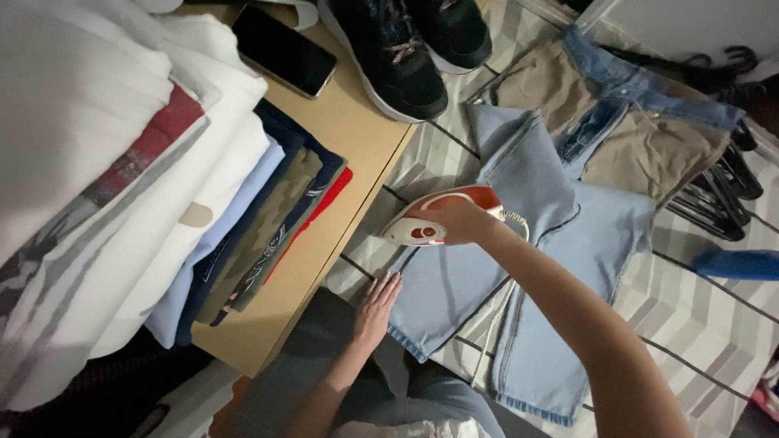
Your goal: Ironing a pair of light blue jeans on a flat surface, focusing on the legs and pocket areas.
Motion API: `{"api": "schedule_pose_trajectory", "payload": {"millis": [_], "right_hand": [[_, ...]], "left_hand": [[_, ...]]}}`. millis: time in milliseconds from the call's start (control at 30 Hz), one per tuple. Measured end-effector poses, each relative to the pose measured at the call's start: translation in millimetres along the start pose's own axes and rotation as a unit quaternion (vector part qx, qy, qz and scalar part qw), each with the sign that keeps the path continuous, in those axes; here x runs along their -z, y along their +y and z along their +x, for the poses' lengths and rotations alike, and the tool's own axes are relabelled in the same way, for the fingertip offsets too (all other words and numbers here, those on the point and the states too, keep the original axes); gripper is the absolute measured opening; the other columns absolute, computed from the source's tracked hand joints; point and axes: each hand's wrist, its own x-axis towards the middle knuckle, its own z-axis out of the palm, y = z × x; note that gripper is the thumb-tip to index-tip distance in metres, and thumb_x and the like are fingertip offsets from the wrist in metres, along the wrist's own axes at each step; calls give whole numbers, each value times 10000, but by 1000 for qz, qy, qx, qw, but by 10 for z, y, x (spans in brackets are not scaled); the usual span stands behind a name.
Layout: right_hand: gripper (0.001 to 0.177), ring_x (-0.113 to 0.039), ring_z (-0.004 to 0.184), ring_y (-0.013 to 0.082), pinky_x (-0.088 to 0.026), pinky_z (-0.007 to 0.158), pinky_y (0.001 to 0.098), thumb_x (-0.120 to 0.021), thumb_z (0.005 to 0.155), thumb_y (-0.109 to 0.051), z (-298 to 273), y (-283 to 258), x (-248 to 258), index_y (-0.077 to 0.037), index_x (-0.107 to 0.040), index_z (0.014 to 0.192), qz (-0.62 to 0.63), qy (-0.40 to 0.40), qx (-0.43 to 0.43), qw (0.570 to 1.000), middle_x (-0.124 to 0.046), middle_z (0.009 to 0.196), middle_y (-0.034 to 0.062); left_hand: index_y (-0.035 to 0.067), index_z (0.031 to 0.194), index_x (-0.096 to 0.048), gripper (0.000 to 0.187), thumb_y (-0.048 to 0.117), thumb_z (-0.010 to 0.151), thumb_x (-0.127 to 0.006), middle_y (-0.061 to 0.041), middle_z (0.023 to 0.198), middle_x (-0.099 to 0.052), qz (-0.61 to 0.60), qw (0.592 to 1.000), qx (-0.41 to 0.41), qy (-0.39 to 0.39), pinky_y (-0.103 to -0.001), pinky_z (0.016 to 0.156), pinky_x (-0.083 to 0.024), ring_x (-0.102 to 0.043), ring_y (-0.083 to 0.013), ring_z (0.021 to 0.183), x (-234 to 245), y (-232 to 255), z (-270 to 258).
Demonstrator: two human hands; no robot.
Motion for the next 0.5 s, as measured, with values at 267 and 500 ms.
{"api": "schedule_pose_trajectory", "payload": {"millis": [267, 500], "right_hand": [[1086, -648, 1282, 285, -478, 1125, 479, -806, 762, -232, 64, 70, -246, -572, -193, 1592, -114, -162, 40, 979, -669, 1365, -12], [1007, -684, 1209, 220, -484, 1106, 449, -810, 801, -290, 97, -107, -281, -643, -214, 1532, -125, -124, 70, 982, -715, 1235, -63]], "left_hand": [[141, 1583, -411, 561, 49, 1040, -522, -59, 1712, -292, -60, 998, 1, 27, -407, 1287, -182, -258, -223, 1567, -24, -75, -202], [178, 1590, -424, 504, 82, 1096, -433, -37, 1676, -354, -257, 963, 71, 29, -464, 1264, -188, -239, -238, 1575, 2, -124, -446]]}}
